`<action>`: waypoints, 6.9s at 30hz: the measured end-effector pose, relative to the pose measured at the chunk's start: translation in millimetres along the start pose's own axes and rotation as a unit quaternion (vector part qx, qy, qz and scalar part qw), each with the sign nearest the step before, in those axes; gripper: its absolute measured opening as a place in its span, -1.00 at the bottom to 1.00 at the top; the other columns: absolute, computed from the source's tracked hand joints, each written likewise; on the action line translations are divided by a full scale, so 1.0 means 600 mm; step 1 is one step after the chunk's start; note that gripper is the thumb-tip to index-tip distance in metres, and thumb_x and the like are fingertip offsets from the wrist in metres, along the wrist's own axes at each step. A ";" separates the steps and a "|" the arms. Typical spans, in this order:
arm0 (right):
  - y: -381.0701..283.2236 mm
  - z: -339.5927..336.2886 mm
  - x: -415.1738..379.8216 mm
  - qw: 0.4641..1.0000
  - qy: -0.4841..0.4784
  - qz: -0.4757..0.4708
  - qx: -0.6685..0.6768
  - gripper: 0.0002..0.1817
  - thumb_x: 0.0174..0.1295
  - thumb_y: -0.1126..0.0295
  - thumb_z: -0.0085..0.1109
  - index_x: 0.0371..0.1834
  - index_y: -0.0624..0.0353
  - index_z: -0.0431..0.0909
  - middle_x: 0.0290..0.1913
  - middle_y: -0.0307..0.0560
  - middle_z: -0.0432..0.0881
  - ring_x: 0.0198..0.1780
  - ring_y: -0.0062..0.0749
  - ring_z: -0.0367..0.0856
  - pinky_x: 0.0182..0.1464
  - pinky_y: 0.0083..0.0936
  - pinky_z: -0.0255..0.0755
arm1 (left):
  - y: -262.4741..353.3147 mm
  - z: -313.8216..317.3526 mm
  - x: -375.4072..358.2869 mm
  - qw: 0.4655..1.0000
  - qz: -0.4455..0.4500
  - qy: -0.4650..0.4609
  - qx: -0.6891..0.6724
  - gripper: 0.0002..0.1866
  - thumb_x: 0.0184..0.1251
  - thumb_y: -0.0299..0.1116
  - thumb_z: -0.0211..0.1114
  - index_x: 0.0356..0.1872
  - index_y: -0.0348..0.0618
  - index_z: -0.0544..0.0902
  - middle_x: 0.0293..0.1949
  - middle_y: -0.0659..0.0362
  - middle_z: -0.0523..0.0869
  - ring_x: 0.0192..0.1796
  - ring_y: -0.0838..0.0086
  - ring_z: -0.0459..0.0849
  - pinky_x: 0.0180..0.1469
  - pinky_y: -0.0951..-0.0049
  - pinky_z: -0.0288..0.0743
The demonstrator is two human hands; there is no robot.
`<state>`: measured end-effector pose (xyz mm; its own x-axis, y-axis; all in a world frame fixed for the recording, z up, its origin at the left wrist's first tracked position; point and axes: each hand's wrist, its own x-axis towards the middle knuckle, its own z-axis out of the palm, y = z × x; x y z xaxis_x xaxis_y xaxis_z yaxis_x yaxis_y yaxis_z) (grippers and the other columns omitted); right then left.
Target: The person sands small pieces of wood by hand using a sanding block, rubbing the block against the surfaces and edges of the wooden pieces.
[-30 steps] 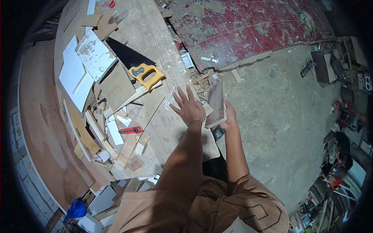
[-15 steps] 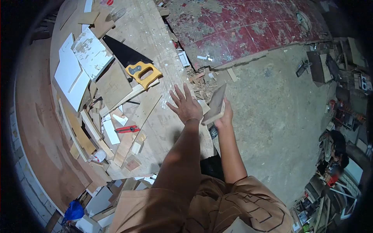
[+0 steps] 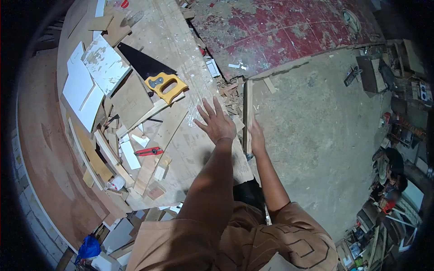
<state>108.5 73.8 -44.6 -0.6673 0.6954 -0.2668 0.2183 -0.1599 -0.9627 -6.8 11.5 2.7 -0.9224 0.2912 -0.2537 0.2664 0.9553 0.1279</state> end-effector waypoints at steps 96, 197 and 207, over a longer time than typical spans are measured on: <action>-0.041 -0.178 -0.022 0.933 -0.323 0.154 -0.041 -0.25 0.08 0.50 -0.02 0.49 0.21 0.29 0.51 0.06 0.29 0.56 -0.21 0.16 0.56 -0.41 -0.12 | 0.001 -0.002 0.003 1.000 0.002 0.000 0.022 -0.19 0.32 -0.17 0.11 0.59 0.14 0.03 0.62 0.02 -0.16 0.63 -0.06 -0.25 0.49 -0.37 -0.45; -0.030 0.002 0.084 0.993 -0.052 -0.004 -0.103 -0.37 0.32 0.27 0.19 0.45 0.19 0.35 0.44 0.11 0.32 0.39 -0.11 0.33 0.44 -0.30 0.11 | -0.005 0.012 0.001 0.999 0.013 0.033 0.009 -0.20 0.32 -0.19 0.08 0.60 0.13 0.02 0.62 0.01 -0.15 0.62 -0.09 -0.22 0.48 -0.40 -0.44; -0.017 -0.107 -0.019 0.842 -0.167 0.285 0.426 -0.34 0.44 0.09 -0.01 0.39 0.46 0.29 0.27 0.19 0.52 0.27 -0.09 0.53 0.33 -0.19 0.39 | -0.008 0.014 0.003 0.999 0.022 0.042 -0.001 -0.19 0.32 -0.21 0.09 0.60 0.10 0.02 0.62 -0.03 -0.14 0.61 -0.12 -0.20 0.46 -0.42 -0.42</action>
<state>159.4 112.7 -28.9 -0.8210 0.1232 -0.5574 0.0752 -0.9446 -0.3195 -7.5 7.9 -6.2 -0.9303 0.3267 -0.1669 0.3058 0.9419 0.1391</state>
